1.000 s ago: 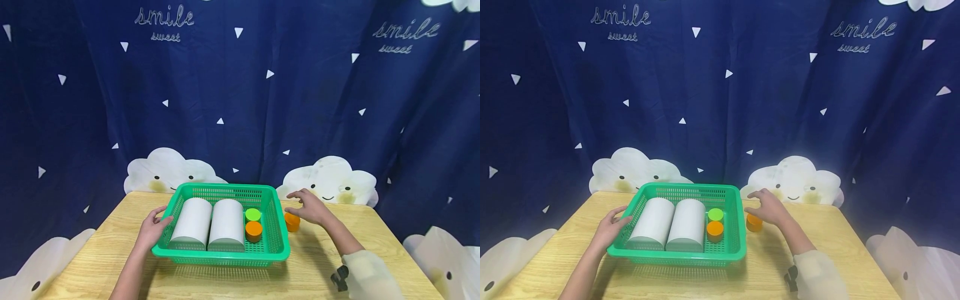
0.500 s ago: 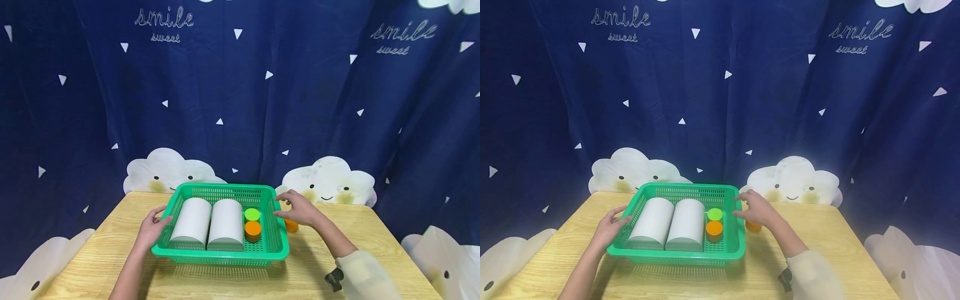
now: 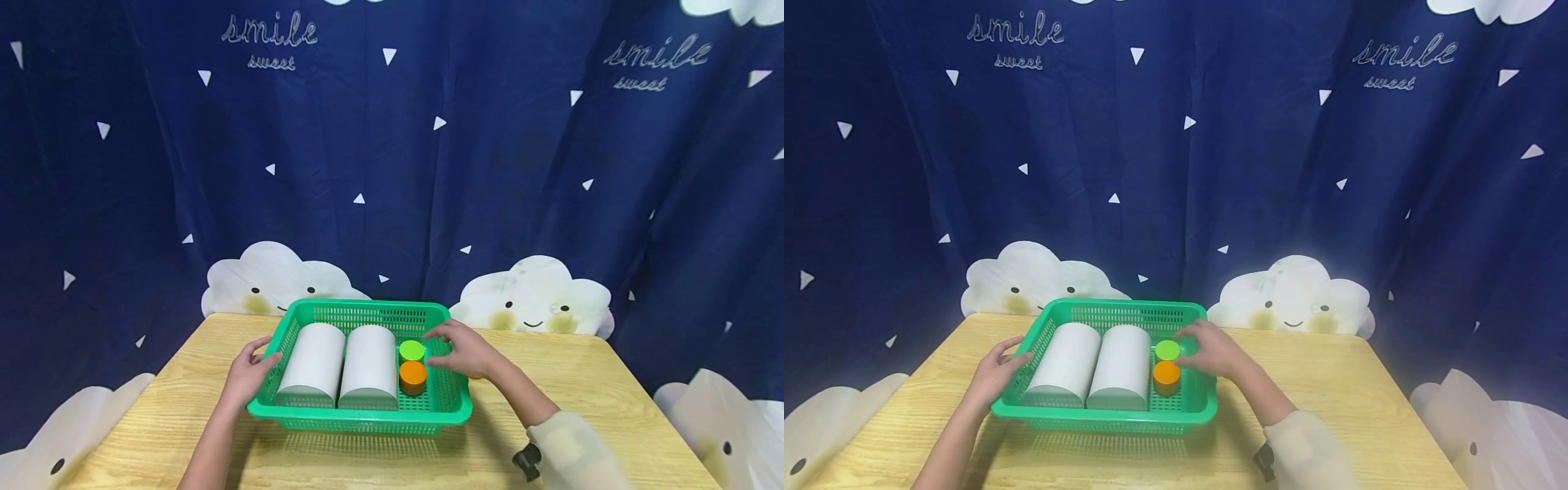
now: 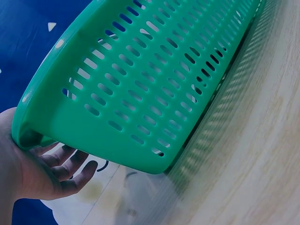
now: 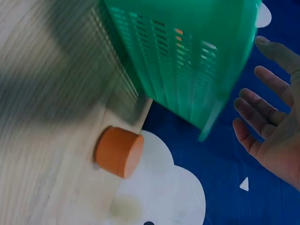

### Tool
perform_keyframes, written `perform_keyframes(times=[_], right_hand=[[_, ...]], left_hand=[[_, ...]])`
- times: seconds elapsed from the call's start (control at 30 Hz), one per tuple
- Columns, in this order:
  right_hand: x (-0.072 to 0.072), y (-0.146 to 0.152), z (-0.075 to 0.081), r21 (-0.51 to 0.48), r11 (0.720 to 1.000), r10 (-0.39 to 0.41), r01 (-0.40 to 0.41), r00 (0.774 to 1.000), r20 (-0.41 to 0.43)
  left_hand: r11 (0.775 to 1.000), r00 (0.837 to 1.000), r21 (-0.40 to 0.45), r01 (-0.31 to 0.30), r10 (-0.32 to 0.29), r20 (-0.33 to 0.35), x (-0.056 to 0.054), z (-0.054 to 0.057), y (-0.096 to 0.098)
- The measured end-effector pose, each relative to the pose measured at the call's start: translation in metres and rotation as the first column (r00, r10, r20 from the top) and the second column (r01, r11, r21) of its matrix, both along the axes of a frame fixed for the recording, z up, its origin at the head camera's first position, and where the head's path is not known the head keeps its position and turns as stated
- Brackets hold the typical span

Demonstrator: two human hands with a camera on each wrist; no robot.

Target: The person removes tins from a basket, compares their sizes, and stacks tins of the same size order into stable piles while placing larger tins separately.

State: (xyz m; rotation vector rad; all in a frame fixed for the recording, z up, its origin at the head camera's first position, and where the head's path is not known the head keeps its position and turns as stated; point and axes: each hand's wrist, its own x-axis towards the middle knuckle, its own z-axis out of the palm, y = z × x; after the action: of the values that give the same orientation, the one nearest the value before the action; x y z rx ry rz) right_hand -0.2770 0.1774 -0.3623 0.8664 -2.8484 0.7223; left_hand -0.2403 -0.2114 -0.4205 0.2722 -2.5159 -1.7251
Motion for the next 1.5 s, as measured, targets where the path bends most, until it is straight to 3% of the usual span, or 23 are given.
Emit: perform_keyframes(times=[0.6,1.07,1.5], right_hand=[[0.001,-0.032,-0.028,0.016,0.995,0.091,-0.094,0.987,0.129],[-0.007,-0.044,-0.041,0.046,0.999,0.009,-0.017,0.984,0.178],[-0.015,-0.052,-0.054,0.095,0.995,-0.046,0.032,0.988,0.15]], left_hand=[[1.0,1.0,0.008,-0.003,0.003,-0.015,0.0,-0.003,0.0],[1.0,1.0,0.012,-0.004,0.004,-0.014,0.0,-0.001,0.0],[1.0,1.0,0.015,-0.003,0.003,-0.017,-0.001,-0.003,0.0]])
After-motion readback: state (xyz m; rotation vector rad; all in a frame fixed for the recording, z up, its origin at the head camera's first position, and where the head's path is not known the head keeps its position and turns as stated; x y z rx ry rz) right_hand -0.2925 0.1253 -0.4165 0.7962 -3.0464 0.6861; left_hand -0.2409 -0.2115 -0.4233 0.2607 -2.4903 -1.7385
